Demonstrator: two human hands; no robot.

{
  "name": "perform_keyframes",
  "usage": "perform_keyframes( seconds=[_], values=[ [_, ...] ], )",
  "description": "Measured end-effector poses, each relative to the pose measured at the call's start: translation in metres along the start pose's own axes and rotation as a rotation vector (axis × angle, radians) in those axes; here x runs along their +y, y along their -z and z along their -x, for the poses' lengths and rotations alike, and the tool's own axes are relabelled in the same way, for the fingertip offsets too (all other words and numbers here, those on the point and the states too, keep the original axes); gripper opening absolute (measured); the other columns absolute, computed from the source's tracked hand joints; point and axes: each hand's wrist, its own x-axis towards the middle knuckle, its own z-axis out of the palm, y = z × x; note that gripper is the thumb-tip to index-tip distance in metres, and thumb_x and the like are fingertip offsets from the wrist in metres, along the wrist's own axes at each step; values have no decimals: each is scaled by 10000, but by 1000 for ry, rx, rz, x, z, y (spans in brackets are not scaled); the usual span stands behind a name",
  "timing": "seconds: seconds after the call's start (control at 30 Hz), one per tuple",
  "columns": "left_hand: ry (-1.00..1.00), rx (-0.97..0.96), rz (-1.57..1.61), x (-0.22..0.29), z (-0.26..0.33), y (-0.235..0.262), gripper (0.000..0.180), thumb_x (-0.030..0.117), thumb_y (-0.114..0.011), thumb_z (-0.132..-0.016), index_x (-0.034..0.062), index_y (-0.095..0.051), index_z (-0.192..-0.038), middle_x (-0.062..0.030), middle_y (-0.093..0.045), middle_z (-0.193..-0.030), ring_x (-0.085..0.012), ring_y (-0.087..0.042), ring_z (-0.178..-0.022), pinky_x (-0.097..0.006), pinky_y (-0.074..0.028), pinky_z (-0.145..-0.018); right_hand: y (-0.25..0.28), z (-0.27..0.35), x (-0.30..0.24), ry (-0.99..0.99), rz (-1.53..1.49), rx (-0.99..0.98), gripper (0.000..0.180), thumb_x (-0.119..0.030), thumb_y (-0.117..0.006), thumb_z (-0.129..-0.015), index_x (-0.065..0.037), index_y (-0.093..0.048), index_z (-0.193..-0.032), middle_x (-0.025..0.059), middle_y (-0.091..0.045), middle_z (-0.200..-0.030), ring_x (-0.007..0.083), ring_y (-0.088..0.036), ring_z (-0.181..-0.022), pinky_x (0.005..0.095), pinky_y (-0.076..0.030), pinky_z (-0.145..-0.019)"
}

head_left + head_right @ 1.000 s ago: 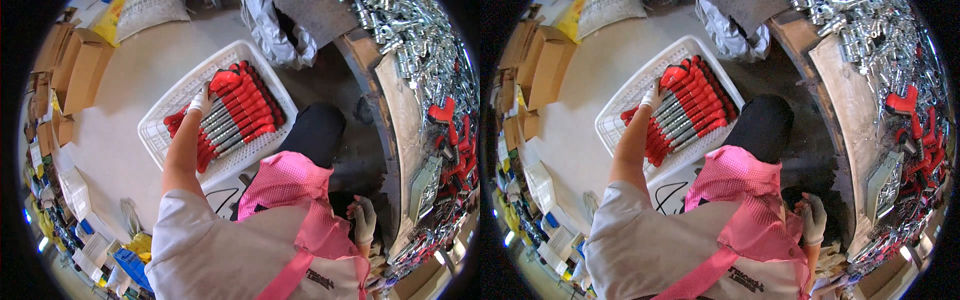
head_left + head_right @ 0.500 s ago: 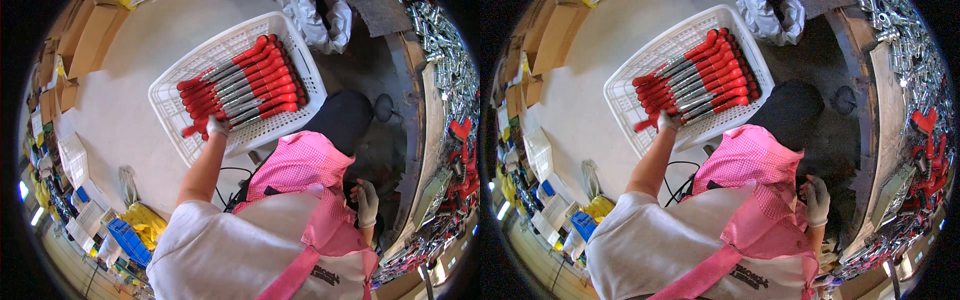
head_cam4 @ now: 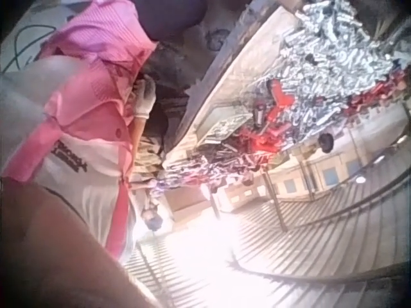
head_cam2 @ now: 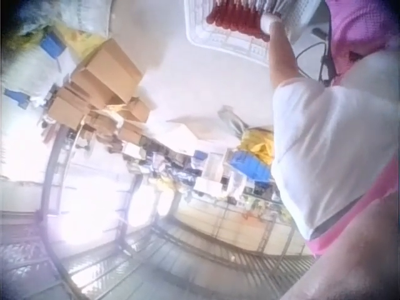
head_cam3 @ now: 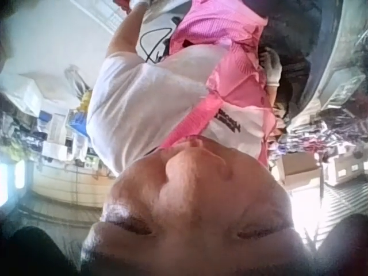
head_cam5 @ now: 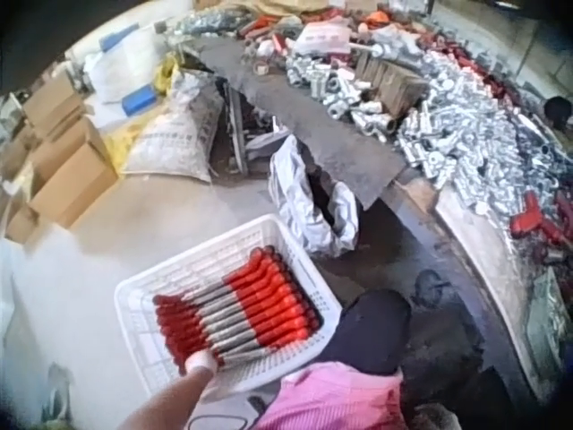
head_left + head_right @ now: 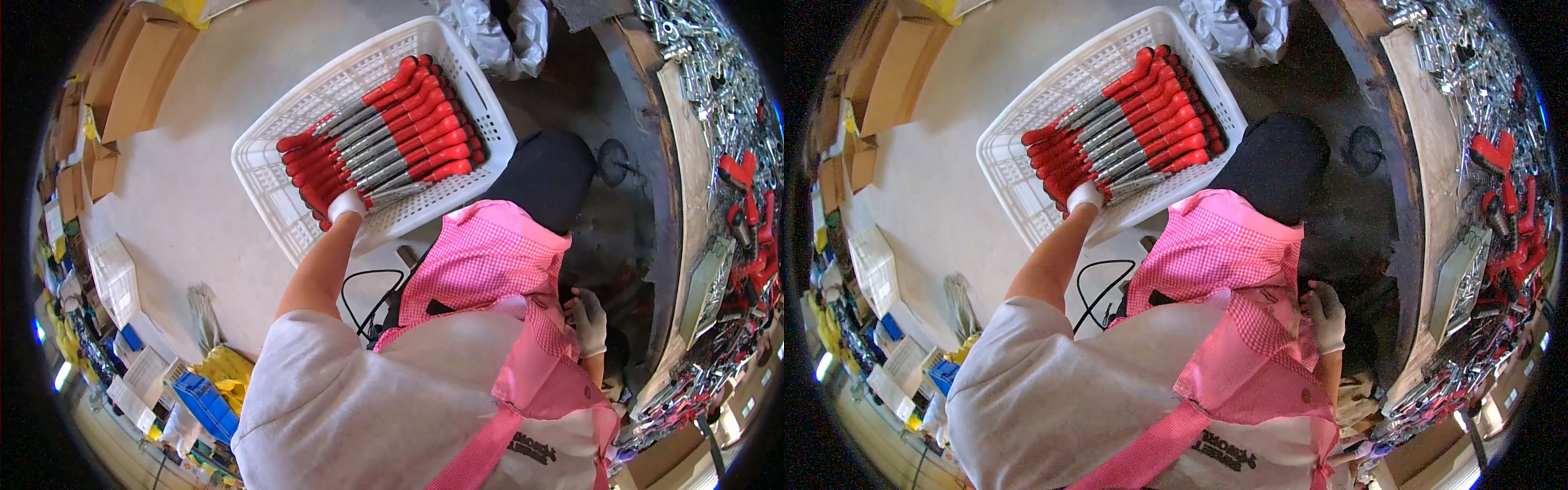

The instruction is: Manually assembling the components of grease guns at a factory workbench, including attaching barrels to handles and securing them with pins.

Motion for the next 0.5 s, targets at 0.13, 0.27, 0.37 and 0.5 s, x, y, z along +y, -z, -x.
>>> perform_keyframes(
  seconds=[0.13, 0.27, 0.37, 0.5],
  values=[
    [-214, -137, -321, -26, 27, 50, 403, 175, -454, -849, 169, -493, -1250, -152, -502, -1267, -315, -457, -1186, -420, -316, -1034, -4, -1, -13, 41, 161, -112, 266, -95, -474, -914, 2, -532, -1155, 60, -614, -893, 125, -576, -750, 247, -464, -688],
    [-379, -95, -536, -39, 22, 34, 380, 184, -452, -855, 123, -536, -1221, -135, -621, -1106, -267, -574, -1070, -393, -391, -970, 1, 3, -26, 1, 53, -65, 248, -91, -484, -909, 10, -542, -1128, 86, -628, -927, 123, -592, -758, 249, -470, -688],
    [-268, -276, -558, -26, 10, 20, 285, 193, -466, -850, 105, -668, -1031, -110, -676, -979, -241, -646, -929, -381, -481, -836, 5, -2, -14, 30, 215, -66, 244, -99, -497, -910, 3, -543, -1128, 88, -634, -927, 121, -595, -752, 251, -474, -682],
    [-211, -260, -758, -42, 26, 11, 300, 248, -490, -865, 127, -669, -1073, -90, -631, -1141, -231, -609, -1042, -433, -494, -765, -1, -2, -15, 22, 217, -70, 260, -140, -528, -906, -9, -553, -1128, 100, -639, -931, 133, -604, -774, 271, -477, -693]
  ],
)
